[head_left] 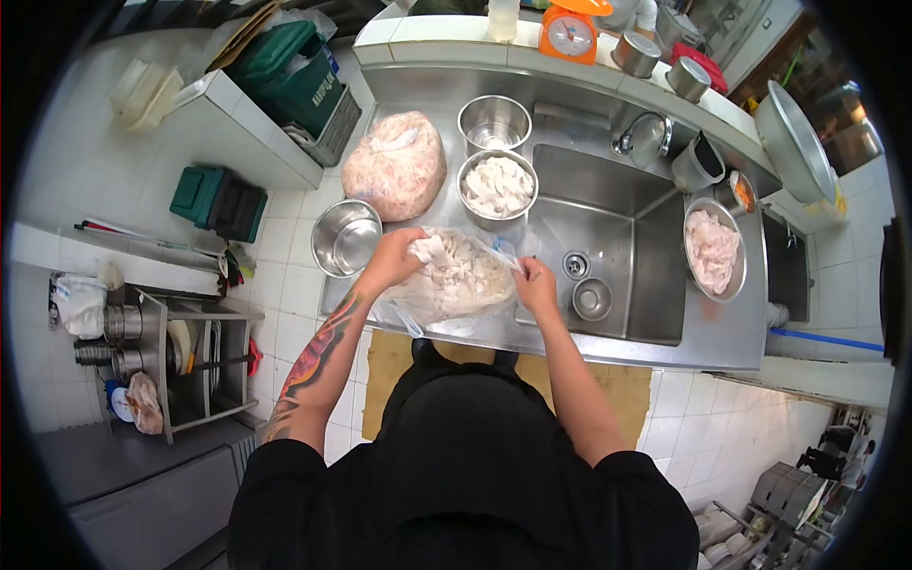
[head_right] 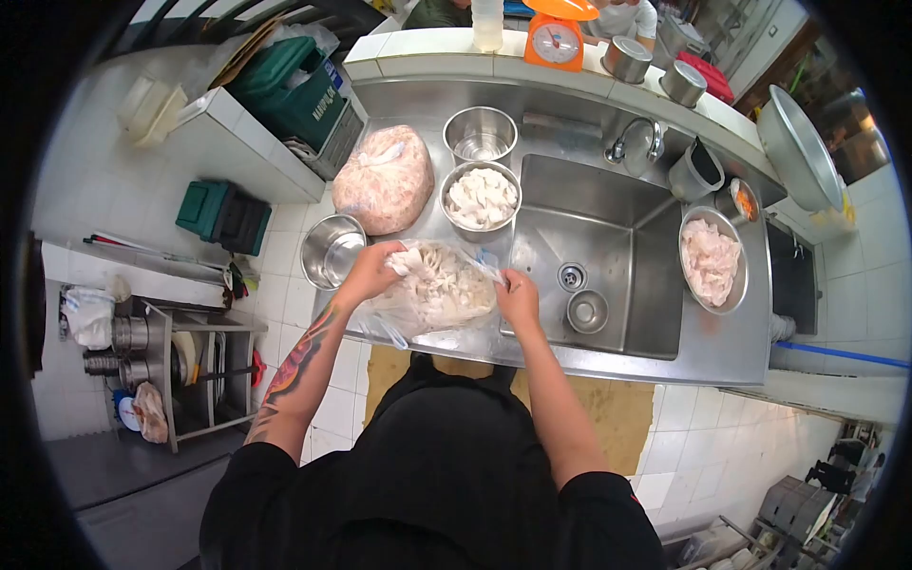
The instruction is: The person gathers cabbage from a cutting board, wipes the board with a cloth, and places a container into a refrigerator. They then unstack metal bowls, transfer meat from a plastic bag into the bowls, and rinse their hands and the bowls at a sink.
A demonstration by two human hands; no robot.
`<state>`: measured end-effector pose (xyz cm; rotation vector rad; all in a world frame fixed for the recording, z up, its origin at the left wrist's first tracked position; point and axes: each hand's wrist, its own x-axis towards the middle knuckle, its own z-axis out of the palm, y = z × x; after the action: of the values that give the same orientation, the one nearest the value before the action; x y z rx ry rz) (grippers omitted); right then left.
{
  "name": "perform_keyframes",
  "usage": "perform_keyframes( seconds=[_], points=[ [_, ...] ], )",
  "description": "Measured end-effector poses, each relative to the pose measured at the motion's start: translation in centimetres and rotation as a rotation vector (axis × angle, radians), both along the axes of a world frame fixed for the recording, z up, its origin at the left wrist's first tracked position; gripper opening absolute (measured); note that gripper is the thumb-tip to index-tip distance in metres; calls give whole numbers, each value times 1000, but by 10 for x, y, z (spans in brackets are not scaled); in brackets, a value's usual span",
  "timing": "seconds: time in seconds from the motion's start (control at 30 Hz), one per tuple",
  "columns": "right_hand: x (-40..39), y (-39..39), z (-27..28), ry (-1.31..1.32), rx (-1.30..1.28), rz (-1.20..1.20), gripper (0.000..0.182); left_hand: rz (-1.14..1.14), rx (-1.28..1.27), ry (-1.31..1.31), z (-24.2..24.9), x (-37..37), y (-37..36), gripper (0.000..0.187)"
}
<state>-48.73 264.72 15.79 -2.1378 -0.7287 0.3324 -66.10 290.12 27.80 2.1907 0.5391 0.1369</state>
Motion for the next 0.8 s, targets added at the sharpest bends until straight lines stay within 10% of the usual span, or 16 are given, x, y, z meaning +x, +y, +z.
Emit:
perform_keyframes(
  seconds=[0.2, 0.57, 0.77, 0.8],
  points=[
    [1, -3, -5, 4, -8, 0, 21, -49, -412, -106, 43, 11, 0, 25],
    [1, -16, -8, 56, 34, -25, 24, -66, -419, -259, 131, 114, -17, 26],
    [-3, -21, 1, 30, -59, -1, 25, -49, -380, -130, 25, 190, -2, 41],
    [-1, -21, 3, 24, -103, 19, 26, -156, -27, 6, -11, 198, 7, 47]
  ],
)
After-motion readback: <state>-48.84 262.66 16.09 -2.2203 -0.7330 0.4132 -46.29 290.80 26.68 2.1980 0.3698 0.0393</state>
